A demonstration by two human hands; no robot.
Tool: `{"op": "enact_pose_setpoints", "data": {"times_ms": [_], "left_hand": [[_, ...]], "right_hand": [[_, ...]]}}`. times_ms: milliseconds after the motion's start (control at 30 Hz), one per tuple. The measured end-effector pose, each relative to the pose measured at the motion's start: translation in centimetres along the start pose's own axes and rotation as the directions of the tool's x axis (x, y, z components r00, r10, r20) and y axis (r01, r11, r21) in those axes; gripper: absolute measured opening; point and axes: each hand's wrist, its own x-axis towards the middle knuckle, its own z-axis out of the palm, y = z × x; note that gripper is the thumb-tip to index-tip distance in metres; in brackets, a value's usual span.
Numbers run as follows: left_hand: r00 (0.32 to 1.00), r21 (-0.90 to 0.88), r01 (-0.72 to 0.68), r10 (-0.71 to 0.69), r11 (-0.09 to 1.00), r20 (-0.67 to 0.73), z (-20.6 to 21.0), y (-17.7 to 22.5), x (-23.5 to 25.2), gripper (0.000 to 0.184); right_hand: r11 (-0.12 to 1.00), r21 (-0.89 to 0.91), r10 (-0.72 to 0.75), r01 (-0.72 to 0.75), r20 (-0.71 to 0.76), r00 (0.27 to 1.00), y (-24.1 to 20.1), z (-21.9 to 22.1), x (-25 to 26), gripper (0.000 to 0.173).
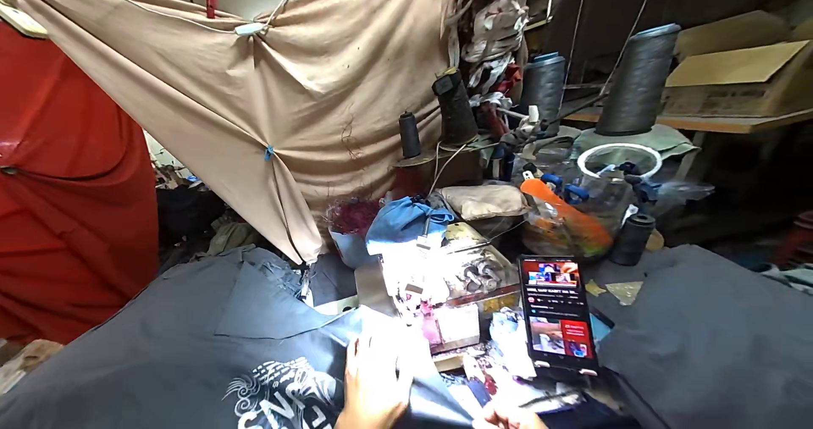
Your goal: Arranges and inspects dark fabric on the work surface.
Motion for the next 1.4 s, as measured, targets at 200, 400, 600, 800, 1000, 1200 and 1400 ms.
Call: {"op": "enact_pose_setpoints", "data": {"times_ms": [200, 400, 600, 800, 1000, 1200, 1400], "left_hand": [[0.979, -0.01, 0.084, -0.081, 0.996, 0.187, 1.0, -1.7, 2.4, 0.048], [0.985, -0.044, 0.108, -0.101, 0.993, 0.137, 2.1, -1.7, 2.7, 0.048], [0.986, -0.034, 0.127, -0.122, 0.991, 0.117, 1.5, -1.2, 2.1, 0.047], [0.999, -0.096, 0.007, -0.002, 0.995, 0.05, 2.4, -2.2, 2.0, 0.04], [0.999, -0.128, 0.029, -0.024, 0.991, 0.043, 3.4, -3.4, 2.2, 0.048], [0.993, -0.127, 0.071, -0.059, 0.989, 0.098, 2.5, -2.8, 2.7, 0.048], [0.999, -0.17, 0.033, -0.029, 0.985, 0.028, 3.3, -3.4, 2.3, 0.05]], "right_hand": [[1.0, -0.008, -0.002, 0.001, -0.093, 0.996, -1.4, 1.8, 2.0, 0.021], [0.999, -0.046, -0.032, 0.025, -0.161, 0.986, -1.1, 2.1, 2.7, 0.022], [0.97, -0.239, -0.102, 0.042, -0.241, 0.965, -3.0, 1.0, -0.2, 0.021], [0.712, -0.678, -0.43, -0.182, -0.626, 0.651, -1.3, -4.7, -6.8, 0.014], [0.436, -0.732, -0.42, -0.523, -0.68, 0.601, 3.5, -9.9, -10.8, 0.029], [0.4, -0.801, -0.502, -0.445, -0.598, 0.625, 4.1, -11.4, -10.9, 0.018], [0.505, -0.769, -0.383, -0.393, -0.607, 0.696, 1.5, -12.7, -11.7, 0.011]]}}
